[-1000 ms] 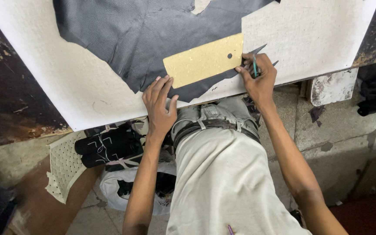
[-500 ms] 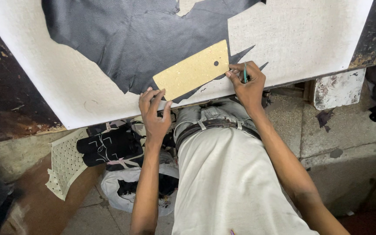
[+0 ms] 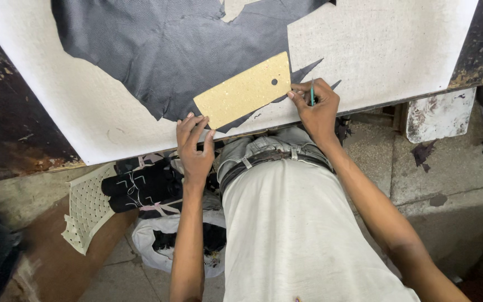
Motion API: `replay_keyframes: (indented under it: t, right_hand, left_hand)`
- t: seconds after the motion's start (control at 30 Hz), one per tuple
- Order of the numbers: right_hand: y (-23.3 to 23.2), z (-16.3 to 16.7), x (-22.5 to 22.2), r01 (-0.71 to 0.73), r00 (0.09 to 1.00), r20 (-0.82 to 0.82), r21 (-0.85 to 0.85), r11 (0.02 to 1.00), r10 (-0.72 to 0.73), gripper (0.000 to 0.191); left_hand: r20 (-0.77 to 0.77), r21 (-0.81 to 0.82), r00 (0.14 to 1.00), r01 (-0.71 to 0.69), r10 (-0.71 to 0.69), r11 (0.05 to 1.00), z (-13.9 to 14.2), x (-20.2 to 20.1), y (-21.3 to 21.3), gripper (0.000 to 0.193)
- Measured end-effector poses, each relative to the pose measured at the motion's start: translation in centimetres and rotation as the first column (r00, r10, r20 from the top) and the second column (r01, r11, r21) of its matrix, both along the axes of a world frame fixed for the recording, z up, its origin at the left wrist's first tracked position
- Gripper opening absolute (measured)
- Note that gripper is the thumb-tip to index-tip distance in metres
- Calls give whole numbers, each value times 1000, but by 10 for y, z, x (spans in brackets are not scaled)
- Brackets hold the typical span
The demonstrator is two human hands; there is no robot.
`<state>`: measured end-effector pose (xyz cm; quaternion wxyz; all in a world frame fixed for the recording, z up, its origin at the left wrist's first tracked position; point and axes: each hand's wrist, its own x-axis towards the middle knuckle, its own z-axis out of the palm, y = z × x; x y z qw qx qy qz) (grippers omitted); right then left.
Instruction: The person uses a cardboard template and a utility knife to cut multiple identical pieces from a large sheet of black leather. The cut pieces are stacked and organized on the worktable.
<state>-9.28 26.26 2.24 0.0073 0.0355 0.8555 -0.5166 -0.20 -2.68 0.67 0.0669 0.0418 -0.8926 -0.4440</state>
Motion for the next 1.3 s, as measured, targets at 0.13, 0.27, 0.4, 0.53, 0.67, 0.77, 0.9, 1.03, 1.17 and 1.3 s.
replay_keyframes:
  t: [0.13, 0.27, 0.4, 0.53, 0.67, 0.77, 0.9, 1.03, 1.17, 1.3]
  right_hand:
    - [0, 18, -12, -74, 990, 127, 53, 996, 66, 13]
    - [-11, 39, -25, -113, 962, 267, 217, 970, 52, 20]
    - [-50, 41, -36, -403, 914, 91, 299, 865, 395, 41]
    - [-107, 27, -60, -644, 561, -62, 595, 481, 826, 50]
    - [-146, 21, -79, -690, 362, -36, 661, 294, 931, 41]
    - [-157, 18, -82, -703, 341, 61, 679, 211, 938, 41]
    - [-147, 5, -80, -711, 300, 91, 685, 159, 950, 39]
    - [-87, 5, -101, -625, 261, 171, 780, 31, 950, 56]
    - [30, 45, -141, -591, 421, 271, 806, 36, 865, 53]
    - [64, 42, -119, -503, 730, 96, 746, 437, 676, 46]
  left_hand:
    - [37, -179, 998, 59, -54, 982, 14, -5, 3, 28]
    - [244, -376, 959, 233, -147, 897, 33, -18, 20, 38]
    - [426, -515, 876, 439, -224, 737, 48, -34, 46, 77]
    - [589, -619, 787, 587, -187, 522, 60, -43, 58, 79]
    - [565, -673, 821, 519, -88, 527, 59, -44, 65, 80]
    - [524, -705, 852, 444, -16, 554, 50, -40, 73, 77]
    - [651, -617, 757, 566, -50, 546, 42, -38, 84, 79]
    - [645, -600, 764, 529, -28, 600, 46, -44, 90, 83]
    - [645, -662, 763, 533, 39, 527, 58, -57, 94, 99]
    - [737, -560, 676, 604, 9, 566, 71, -75, 103, 99]
